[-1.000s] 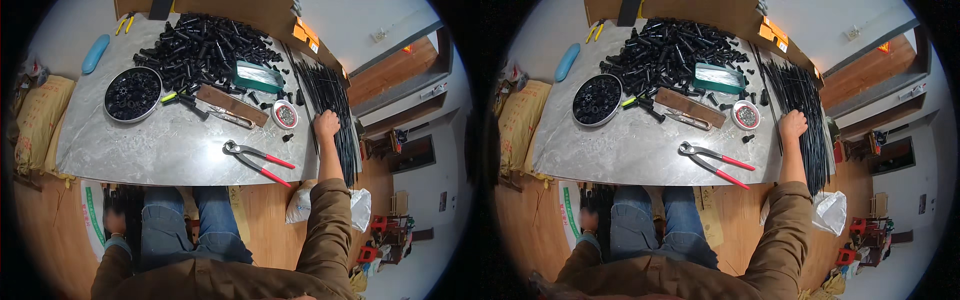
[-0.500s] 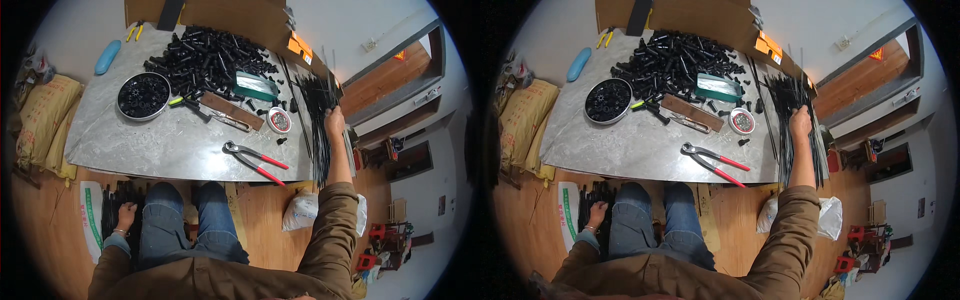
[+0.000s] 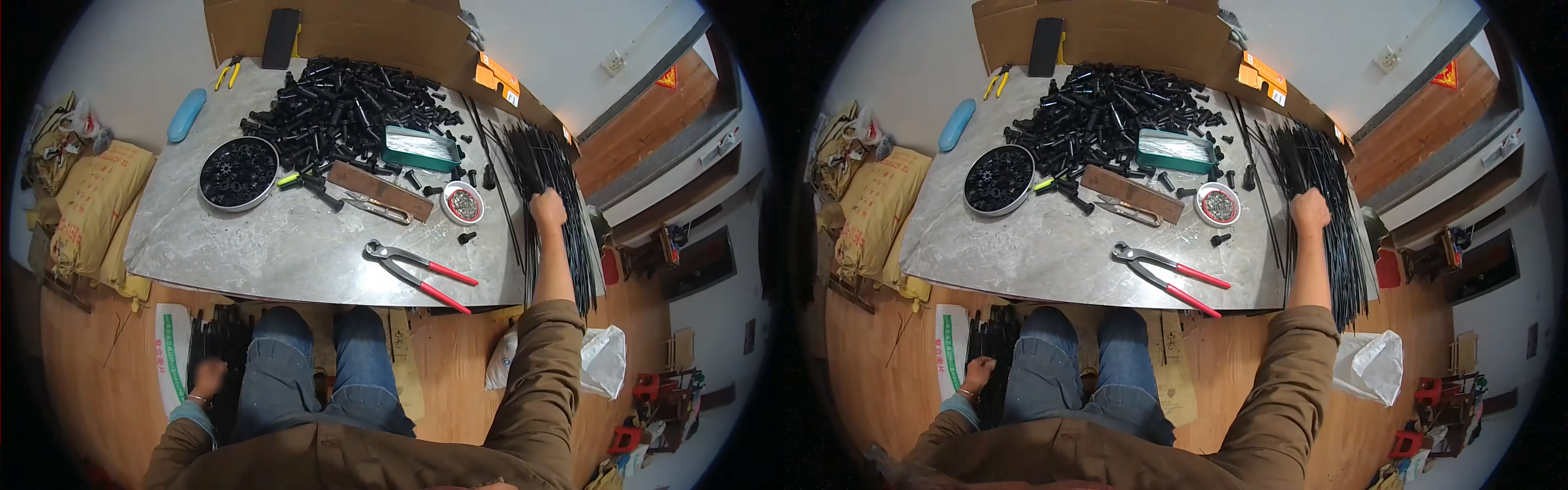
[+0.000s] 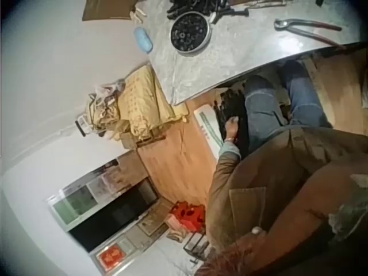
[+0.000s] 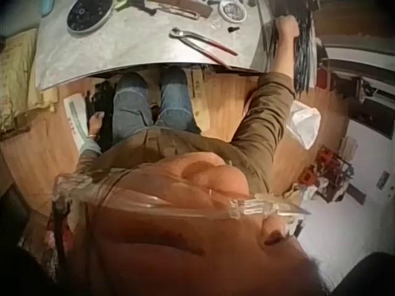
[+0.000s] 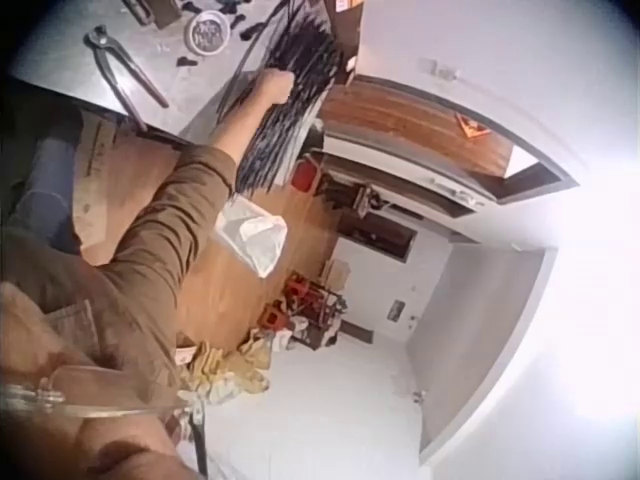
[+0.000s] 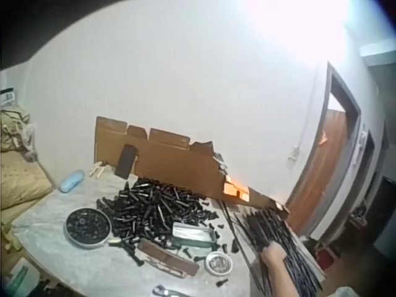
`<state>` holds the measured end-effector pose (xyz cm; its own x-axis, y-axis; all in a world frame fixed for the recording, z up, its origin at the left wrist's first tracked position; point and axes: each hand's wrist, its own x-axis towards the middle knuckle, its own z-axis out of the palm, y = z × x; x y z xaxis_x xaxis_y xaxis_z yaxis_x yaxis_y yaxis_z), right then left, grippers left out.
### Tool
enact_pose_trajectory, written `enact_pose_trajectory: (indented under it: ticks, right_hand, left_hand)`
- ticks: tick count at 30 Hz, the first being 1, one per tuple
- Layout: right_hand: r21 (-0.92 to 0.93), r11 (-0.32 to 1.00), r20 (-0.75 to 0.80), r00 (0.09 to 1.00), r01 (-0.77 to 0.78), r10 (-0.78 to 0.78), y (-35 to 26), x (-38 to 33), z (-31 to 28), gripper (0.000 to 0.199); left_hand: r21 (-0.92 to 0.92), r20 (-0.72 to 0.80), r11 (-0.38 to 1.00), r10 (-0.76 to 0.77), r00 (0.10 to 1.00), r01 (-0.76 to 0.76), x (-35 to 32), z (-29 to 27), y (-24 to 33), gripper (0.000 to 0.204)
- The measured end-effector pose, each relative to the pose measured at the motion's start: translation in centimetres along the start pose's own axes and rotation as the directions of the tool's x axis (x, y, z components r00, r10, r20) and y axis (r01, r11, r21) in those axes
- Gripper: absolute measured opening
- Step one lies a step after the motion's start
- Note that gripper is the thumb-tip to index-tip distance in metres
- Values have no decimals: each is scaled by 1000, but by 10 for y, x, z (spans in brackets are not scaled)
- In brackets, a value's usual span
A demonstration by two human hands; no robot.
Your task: Manually assembling electrical cables by attaching pins and connectors using a hand tool.
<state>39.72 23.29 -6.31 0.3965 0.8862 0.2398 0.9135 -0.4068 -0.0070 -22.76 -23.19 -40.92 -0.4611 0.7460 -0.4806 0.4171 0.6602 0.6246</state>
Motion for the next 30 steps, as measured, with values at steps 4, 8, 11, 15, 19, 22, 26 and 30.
enact_pose_trajectory:
  ticks: [4, 8, 11, 15, 19, 22, 26, 30]
  right_hand:
    - [136, 991, 43, 999, 15, -21, 18, 16, -36, 38]
    - [172, 984, 117, 991, 49, -70, 42, 33, -61, 38]
    - [170, 979, 50, 991, 115, -125, 67, 48, -77, 36]
    - [124, 977, -100, 982, 173, -161, 8, -10, -173, 40]
    - [277, 932, -170, 967, 233, -191, -4, -23, -226, 35]
    - [393, 848, -71, 931, 357, -359, -34, -82, -259, 32]
    - [325, 615, -192, 687, 718, -701, -83, -179, -272, 26]
    - [370, 428, -197, 519, 825, -832, -93, -246, -268, 16]
  left_hand:
    - [-83, 87, 997, 1, 996, 6, 5, 0, 30, 25]
    - [-49, 117, 998, 55, 992, -50, -2, -3, 78, 27]
    - [-73, 168, 985, 166, 972, -156, -7, 0, 107, 29]
    - [-30, 140, 906, 422, 896, -422, -41, -27, 152, 30]
    - [-295, 292, 819, 568, 769, -493, -76, -36, 238, 30]
    - [-707, 562, 692, 673, 481, -142, -134, -44, 350, 35]
    - [-877, 468, 478, 873, 139, -48, -203, -43, 452, 61]
    - [-964, 219, 255, 926, 306, -81, -212, -34, 525, 53]
